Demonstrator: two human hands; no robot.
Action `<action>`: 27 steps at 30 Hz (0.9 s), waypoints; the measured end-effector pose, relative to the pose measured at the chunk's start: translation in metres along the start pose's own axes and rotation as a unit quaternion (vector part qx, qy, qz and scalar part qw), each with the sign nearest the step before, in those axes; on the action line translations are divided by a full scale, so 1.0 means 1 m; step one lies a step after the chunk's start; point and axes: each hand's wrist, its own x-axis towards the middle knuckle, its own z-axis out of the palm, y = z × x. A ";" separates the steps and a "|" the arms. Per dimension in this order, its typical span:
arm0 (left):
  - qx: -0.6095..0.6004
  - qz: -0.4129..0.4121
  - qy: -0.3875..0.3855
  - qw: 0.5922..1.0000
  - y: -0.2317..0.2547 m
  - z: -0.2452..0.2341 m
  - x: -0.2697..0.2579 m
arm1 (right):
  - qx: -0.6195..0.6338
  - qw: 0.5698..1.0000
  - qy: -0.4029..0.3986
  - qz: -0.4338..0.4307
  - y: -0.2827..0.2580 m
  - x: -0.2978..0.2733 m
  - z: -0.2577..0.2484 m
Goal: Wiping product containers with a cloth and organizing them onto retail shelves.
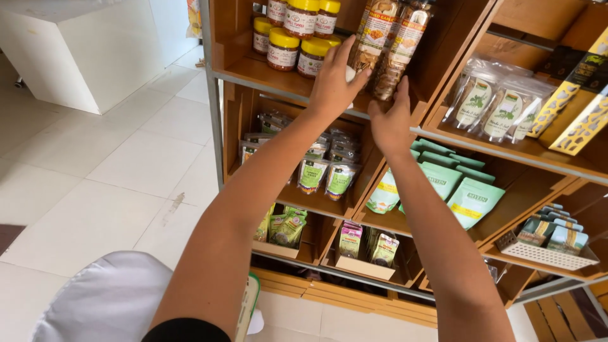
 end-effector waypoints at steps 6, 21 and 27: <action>-0.176 -0.053 -0.026 0.983 0.057 -0.069 -0.114 | 0.241 0.949 -0.166 0.116 -0.049 -0.159 -0.002; -0.233 -0.449 -0.071 0.860 0.112 -0.251 -0.462 | 0.410 0.646 -0.269 0.585 -0.053 -0.502 0.103; -0.292 -0.420 -0.028 0.859 0.132 -0.283 -0.478 | 0.466 0.596 -0.297 0.582 -0.095 -0.534 0.098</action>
